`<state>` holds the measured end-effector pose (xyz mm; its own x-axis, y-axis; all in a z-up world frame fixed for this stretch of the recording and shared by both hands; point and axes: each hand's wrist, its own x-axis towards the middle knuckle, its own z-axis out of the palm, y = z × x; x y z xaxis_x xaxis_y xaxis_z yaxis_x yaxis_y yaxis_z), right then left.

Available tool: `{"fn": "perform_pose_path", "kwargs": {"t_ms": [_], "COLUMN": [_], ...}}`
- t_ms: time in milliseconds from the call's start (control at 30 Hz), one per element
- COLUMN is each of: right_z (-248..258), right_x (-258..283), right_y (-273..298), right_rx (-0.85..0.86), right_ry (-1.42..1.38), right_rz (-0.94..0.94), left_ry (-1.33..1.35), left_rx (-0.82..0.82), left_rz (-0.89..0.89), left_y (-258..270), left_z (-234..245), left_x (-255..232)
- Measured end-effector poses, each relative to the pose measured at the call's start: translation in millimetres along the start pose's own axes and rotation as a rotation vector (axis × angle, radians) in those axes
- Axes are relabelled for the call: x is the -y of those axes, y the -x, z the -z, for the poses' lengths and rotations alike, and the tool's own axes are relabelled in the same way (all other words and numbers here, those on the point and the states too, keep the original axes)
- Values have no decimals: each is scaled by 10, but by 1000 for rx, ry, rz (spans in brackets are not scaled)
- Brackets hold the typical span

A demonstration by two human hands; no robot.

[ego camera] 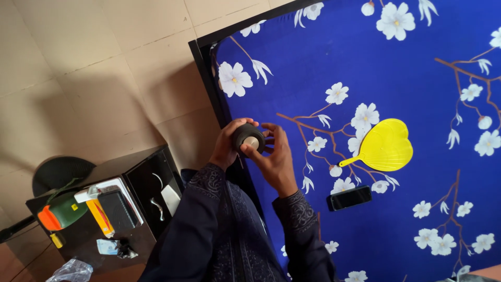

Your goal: The person organizes items on a small black table and a blue floral cabinet. They open a drawer, place a white cable inside, and close it. They then move a notebook, a plastic bag, a screwdriver, and a charger onto the table. They inspect a green and orange speaker and a black cylindrical speaker, placing them on the table. Finally, they pick up a yellow fan and a red-capped bottle, then open the drawer again.

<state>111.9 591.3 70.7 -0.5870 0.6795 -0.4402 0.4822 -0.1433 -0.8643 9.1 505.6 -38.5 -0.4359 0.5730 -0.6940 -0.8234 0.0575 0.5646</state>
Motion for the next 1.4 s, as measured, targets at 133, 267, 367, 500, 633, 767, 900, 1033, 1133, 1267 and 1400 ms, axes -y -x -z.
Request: {"fn": "perform_pose_path", "kwargs": {"t_ms": [133,267,367,500,633,767,900,1033,1133,1267,1400], "right_z": [9,-8,-3,53,-5,-59,-133,-198,-260,-313,-375], "right_x": [-29,-87,-161,-245,-381,-335,-336,-342,-290,-135,-121], "right_y": [-107,-113,-129,-58,43,22,-89,-103,-22,108,242], "right_rx": [-19,-84,-81,26,60,18,-65,-135,-201,-241,-212], "right_ry": [35,23,-28,-128,-295,-263,-111,-80,-76,40,87], "right_rz": [-67,-70,-59,-22,-41,-107,-117,-80,-26,130,218], "left_ry": [-18,3,-196,-119,-6,-40,-73,-42,-7,-135,-921], "left_rx": [23,-51,-69,-247,-338,-301,-249,-269,-288,-303,-140], "left_rz": [-2,-59,-175,-58,-4,8,-71,-69,-50,-17,-264], "left_y": [12,-1,65,28,-49,6,28,50,-18,-102,34], "left_z": [-52,-1,-23,-12,10,3,18,3,131,262,367], "left_x": [-42,69,-75,-137,-84,-71,4,-60,-9,56,128]}}
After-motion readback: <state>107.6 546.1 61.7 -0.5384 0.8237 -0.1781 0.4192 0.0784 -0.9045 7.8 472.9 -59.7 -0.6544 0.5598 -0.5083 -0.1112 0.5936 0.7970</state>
